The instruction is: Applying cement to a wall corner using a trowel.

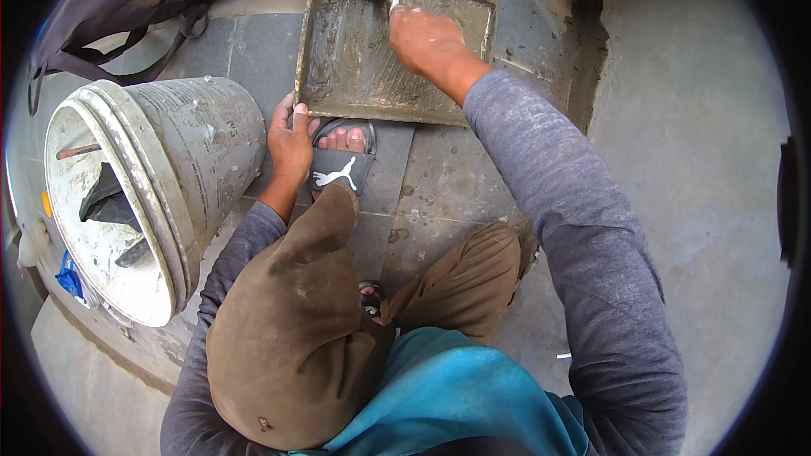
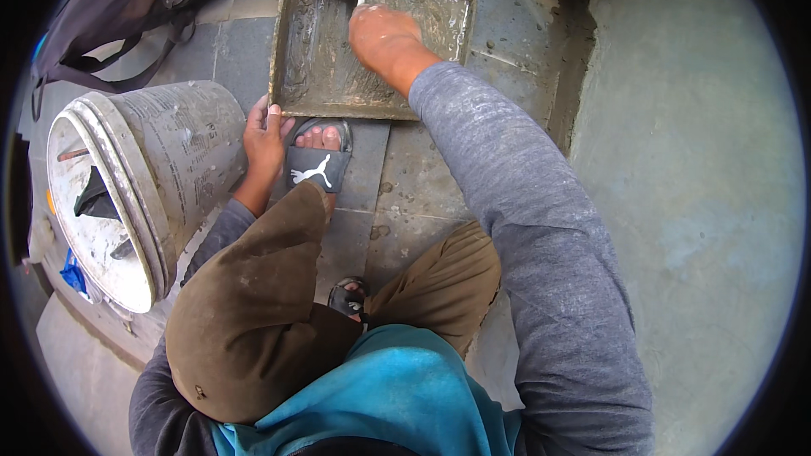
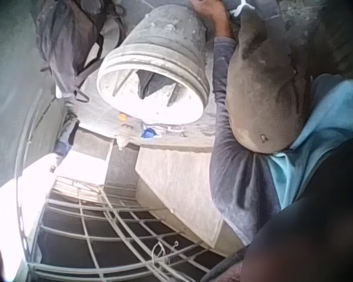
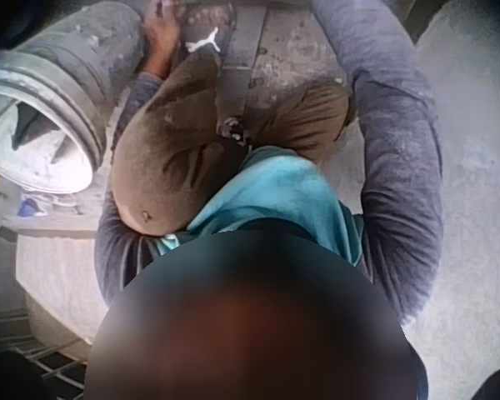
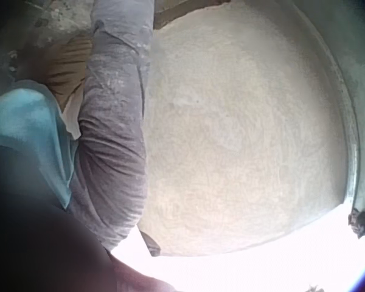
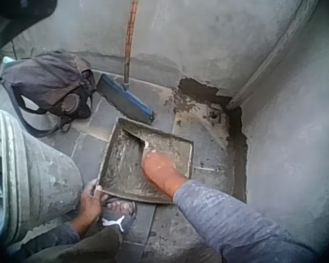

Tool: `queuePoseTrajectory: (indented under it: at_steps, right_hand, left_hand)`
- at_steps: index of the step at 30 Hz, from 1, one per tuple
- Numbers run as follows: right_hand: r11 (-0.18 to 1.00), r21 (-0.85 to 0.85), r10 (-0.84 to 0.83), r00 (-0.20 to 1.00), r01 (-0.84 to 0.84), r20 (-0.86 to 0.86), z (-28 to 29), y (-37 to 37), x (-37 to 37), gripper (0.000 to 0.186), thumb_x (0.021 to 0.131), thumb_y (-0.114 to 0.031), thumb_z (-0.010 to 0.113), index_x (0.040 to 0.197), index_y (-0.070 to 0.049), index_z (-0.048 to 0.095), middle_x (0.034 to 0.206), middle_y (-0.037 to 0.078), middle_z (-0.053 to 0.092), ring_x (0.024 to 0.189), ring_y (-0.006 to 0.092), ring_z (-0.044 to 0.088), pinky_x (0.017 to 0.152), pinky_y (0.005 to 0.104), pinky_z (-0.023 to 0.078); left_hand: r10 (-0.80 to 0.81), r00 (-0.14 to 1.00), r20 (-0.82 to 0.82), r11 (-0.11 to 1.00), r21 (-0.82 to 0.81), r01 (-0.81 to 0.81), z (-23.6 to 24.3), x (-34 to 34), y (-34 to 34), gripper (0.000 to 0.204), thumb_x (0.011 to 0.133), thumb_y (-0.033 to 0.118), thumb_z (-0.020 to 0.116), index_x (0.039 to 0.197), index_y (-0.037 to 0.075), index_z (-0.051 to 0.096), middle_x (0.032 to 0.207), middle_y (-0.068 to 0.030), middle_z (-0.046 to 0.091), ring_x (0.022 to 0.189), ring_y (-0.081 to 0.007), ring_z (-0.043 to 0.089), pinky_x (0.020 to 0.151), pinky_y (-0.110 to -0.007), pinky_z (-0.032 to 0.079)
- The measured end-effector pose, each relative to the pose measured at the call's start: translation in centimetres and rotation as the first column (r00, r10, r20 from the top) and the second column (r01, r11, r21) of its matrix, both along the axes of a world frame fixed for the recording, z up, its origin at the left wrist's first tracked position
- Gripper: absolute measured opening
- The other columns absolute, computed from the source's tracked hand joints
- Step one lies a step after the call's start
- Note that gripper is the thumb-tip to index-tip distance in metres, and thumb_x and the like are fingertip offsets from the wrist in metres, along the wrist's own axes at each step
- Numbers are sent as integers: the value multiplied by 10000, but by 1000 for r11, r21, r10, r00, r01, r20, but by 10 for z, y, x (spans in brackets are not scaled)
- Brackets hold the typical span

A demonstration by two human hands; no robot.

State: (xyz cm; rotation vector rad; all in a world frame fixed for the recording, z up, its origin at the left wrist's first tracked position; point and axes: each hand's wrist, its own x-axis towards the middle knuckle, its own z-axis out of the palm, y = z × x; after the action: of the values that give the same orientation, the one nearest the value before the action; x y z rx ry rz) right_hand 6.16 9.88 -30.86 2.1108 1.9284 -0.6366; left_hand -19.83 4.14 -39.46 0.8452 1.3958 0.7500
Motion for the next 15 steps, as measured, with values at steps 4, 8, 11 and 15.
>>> queuePoseTrajectory:
  at_steps: [4, 8, 11, 15]
  right_hand:
    - [976, -163, 127, 986, -144, -109, 21, -31, -14, 266, 940, -103, 423, 1123, 9, 580, 1065, 204, 667, 1049, 374, 639, 879, 470, 515]
    - [961, -77, 262, 962, -267, -71, 21, -45, 8, 284, 936, -103, 411, 1155, -5, 562, 1116, 221, 644, 1011, 387, 650, 870, 474, 519]
    - [995, -62, 84, 996, -83, 9, 10, -37, 2, 290, 928, -109, 429, 1177, -29, 553, 1121, 214, 636, 985, 385, 657, 856, 470, 525]
    - [992, -34, 124, 992, -125, -6, 2, -30, -5, 283, 918, -118, 456, 1169, -55, 571, 1095, 186, 651, 948, 375, 670, 818, 455, 540]
  left_hand:
    - [4, 1000, 3, 1000, 19, -4, -1, -3, 2, 337, 1012, 147, 498, 1323, 17, 503, 1229, -101, 562, 1073, -179, 585, 890, -306, 545]
    - [-23, 1000, -3, 999, 34, 23, 2, 0, 2, 343, 1012, 151, 500, 1325, 10, 501, 1237, -107, 561, 1062, -180, 592, 885, -306, 547]
    - [-12, 1000, 12, 1000, 19, 11, 1, 0, 1, 353, 1012, 152, 500, 1333, 7, 494, 1247, -111, 558, 1063, -184, 595, 886, -309, 549]
    - [4, 999, 44, 1000, -3, -4, 0, -2, 0, 369, 1014, 153, 495, 1353, 8, 482, 1256, -115, 556, 1071, -189, 594, 894, -314, 547]
